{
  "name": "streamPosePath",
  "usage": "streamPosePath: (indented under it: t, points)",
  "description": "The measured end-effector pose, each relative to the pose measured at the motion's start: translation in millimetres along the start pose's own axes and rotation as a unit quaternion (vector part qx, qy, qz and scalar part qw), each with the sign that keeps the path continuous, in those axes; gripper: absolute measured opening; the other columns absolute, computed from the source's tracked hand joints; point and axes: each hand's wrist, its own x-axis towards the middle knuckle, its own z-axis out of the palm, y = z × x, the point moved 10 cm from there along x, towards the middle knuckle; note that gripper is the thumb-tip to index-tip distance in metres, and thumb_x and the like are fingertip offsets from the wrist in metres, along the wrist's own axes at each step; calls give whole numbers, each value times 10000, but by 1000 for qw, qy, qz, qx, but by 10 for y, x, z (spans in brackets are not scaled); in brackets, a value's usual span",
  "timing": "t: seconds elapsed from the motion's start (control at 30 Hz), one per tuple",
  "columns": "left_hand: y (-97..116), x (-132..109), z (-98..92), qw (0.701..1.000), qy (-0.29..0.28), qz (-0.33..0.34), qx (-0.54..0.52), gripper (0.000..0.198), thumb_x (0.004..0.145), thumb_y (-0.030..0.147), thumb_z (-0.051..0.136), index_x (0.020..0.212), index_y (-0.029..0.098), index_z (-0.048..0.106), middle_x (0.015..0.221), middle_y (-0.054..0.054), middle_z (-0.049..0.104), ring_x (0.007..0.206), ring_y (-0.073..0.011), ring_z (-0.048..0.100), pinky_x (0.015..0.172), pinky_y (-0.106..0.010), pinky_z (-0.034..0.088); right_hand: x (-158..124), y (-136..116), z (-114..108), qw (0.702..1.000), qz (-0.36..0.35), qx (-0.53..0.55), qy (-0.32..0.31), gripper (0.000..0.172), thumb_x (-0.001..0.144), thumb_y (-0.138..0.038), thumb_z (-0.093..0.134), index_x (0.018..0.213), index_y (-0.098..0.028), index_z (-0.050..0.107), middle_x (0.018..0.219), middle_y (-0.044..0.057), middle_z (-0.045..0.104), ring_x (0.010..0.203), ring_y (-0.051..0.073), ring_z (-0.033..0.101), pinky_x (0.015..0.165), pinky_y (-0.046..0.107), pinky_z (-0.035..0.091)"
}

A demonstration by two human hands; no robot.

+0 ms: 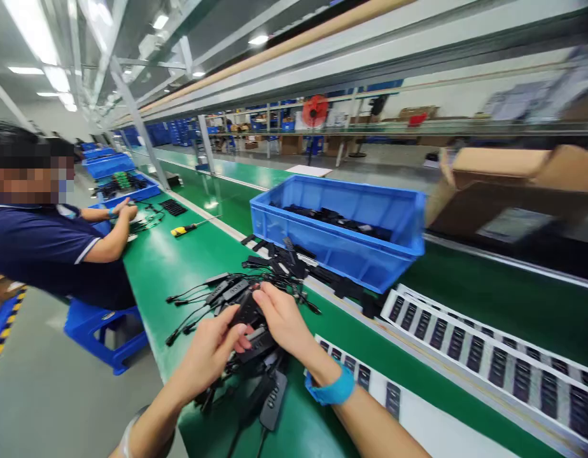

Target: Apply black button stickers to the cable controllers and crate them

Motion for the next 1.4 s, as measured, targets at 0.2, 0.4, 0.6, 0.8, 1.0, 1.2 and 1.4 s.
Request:
streamPosePath:
  t: [0.2, 0.4, 0.6, 0.8, 1.0, 1.2, 1.4]
  points:
    - [65, 227, -609, 916, 158, 96, 355, 836, 862, 647, 407, 1472, 92, 275, 1421, -240, 470, 1291, -404, 470, 1022, -558, 426, -302, 492, -598, 982, 72, -175, -23, 188, 967, -307, 488, 910, -194, 627, 929, 58, 652, 892, 200, 609, 793, 302, 460]
    - [462, -13, 160, 870, 90, 239, 421, 463, 952, 403, 399, 1343, 166, 476, 1443, -192, 457, 1334, -330, 439, 1084, -524, 397, -1663, 1044, -1141, 922, 227, -312, 14, 338, 839, -216, 595, 1169, -145, 604, 1036, 183, 635, 950, 350, 605, 785, 475, 496]
    - [329, -517, 1907, 851, -185, 305, 386, 645, 861, 402, 629, 1418, 184, 387, 1505, -227, 361, 1388, -383, 328, 1064, -600, 379, -2596, 915, -870, 909, 213, -358, 31, 623, 832, -186, 564, 1427, -170, 377, 1315, 177, 554, 1177, 362, 530, 937, 516, 477]
    - [72, -877, 2247, 846, -215, 290, 391, 821, 756, 471, 736, 1443, 199, 380, 1501, -276, 321, 1367, -477, 295, 1024, -693, 350, -2848, 781, -867, 918, 202, -332, 80, 385, 894, -247, 520, 1276, -201, 542, 1185, 150, 597, 1065, 326, 575, 870, 497, 512]
    - [122, -950, 2195, 846, -208, 278, 404, 793, 762, 423, 743, 1440, 206, 393, 1500, -258, 340, 1363, -467, 315, 1038, -665, 362, -2750, 779, -881, 925, 191, -301, 133, 268, 870, -243, 579, 1128, -185, 626, 1110, 141, 602, 1005, 316, 561, 854, 486, 506]
    - [193, -849, 2245, 853, -216, 254, 401, 859, 739, 508, 739, 1436, 159, 378, 1498, -298, 316, 1370, -493, 285, 1030, -685, 337, -2844, 492, -1153, 943, 114, -118, 291, 101, 907, -270, 553, 856, -226, 628, 891, 61, 613, 874, 227, 581, 776, 363, 479]
    - [423, -433, 1468, 888, -47, 172, 423, 524, 872, 291, 619, 1321, 101, 425, 1333, -264, 504, 1215, -376, 527, 927, -493, 482, -3364, 854, -1440, 837, 189, 91, 505, 188, 853, -404, 624, 894, -221, 610, 770, 4, 561, 676, 163, 534, 660, 315, 441]
